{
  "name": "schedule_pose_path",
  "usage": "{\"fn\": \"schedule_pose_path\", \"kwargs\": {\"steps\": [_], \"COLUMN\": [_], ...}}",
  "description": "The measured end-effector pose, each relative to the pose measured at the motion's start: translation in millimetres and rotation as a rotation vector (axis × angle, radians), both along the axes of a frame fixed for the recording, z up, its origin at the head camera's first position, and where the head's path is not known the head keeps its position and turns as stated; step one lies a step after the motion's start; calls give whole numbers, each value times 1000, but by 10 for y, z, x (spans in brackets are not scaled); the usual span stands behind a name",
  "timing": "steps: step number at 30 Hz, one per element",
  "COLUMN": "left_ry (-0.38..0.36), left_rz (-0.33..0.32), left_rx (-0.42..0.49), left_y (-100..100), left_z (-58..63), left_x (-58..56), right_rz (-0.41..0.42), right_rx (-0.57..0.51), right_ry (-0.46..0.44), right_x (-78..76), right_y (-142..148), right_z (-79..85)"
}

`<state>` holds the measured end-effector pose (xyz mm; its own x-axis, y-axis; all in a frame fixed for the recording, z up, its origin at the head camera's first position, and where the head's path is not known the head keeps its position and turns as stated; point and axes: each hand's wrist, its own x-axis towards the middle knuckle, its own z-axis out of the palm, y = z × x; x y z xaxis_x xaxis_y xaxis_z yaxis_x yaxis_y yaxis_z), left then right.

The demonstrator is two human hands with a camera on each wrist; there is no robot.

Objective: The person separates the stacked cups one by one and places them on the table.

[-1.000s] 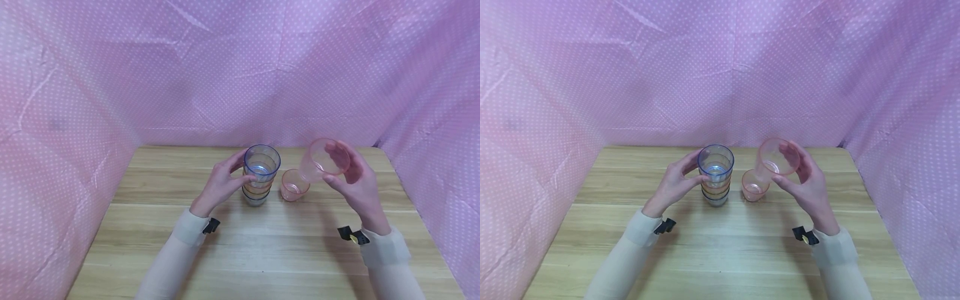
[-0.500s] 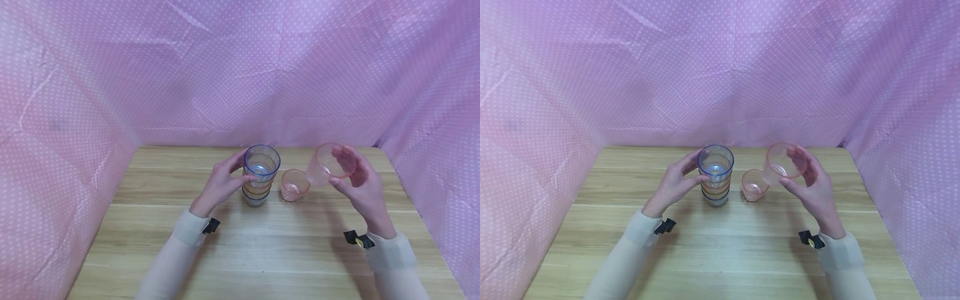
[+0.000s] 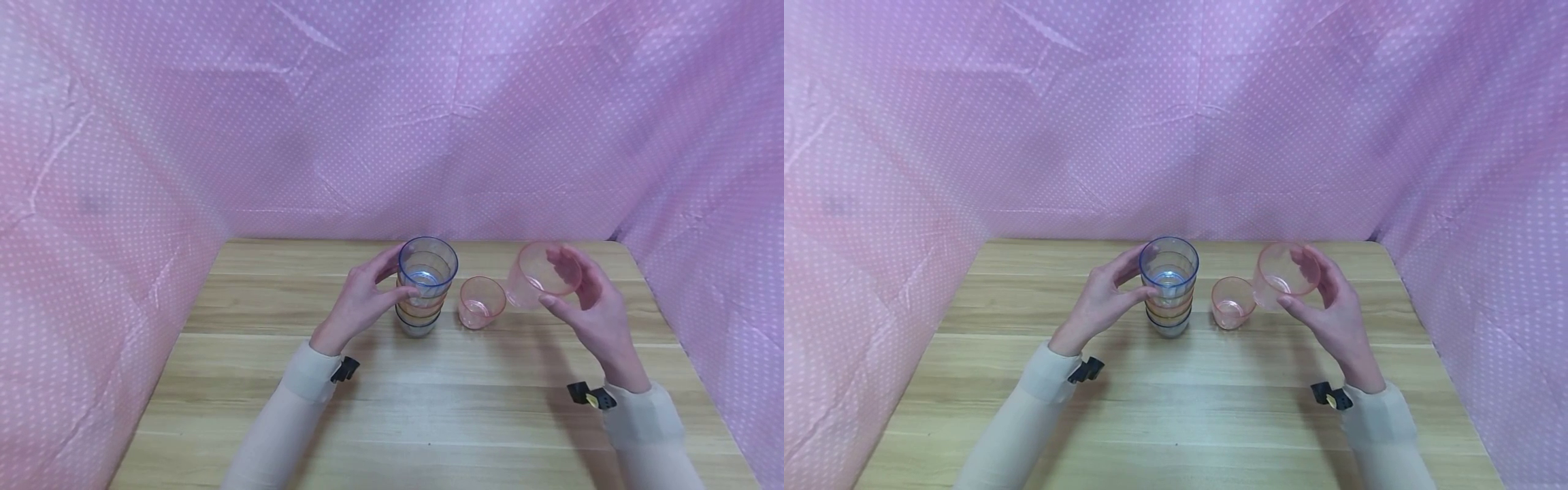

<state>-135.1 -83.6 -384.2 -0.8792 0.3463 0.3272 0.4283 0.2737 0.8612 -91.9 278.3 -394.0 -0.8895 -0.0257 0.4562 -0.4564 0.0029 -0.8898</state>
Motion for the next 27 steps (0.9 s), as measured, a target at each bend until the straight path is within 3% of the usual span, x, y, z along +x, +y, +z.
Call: {"fn": "schedule_pose_path", "kwargs": {"steps": [7, 27], "left_ry": [-3, -17], "left_rz": [-2, 0], "left_rx": [3, 8], "left_y": [2, -3], "left_z": [-2, 14], "left_x": [-3, 11], "right_rz": [-46, -41], "right_rx": [61, 103], "right_ry": [-41, -131], "right_x": [7, 16], "right_y": [64, 235], "right_z": [-70, -339]}}
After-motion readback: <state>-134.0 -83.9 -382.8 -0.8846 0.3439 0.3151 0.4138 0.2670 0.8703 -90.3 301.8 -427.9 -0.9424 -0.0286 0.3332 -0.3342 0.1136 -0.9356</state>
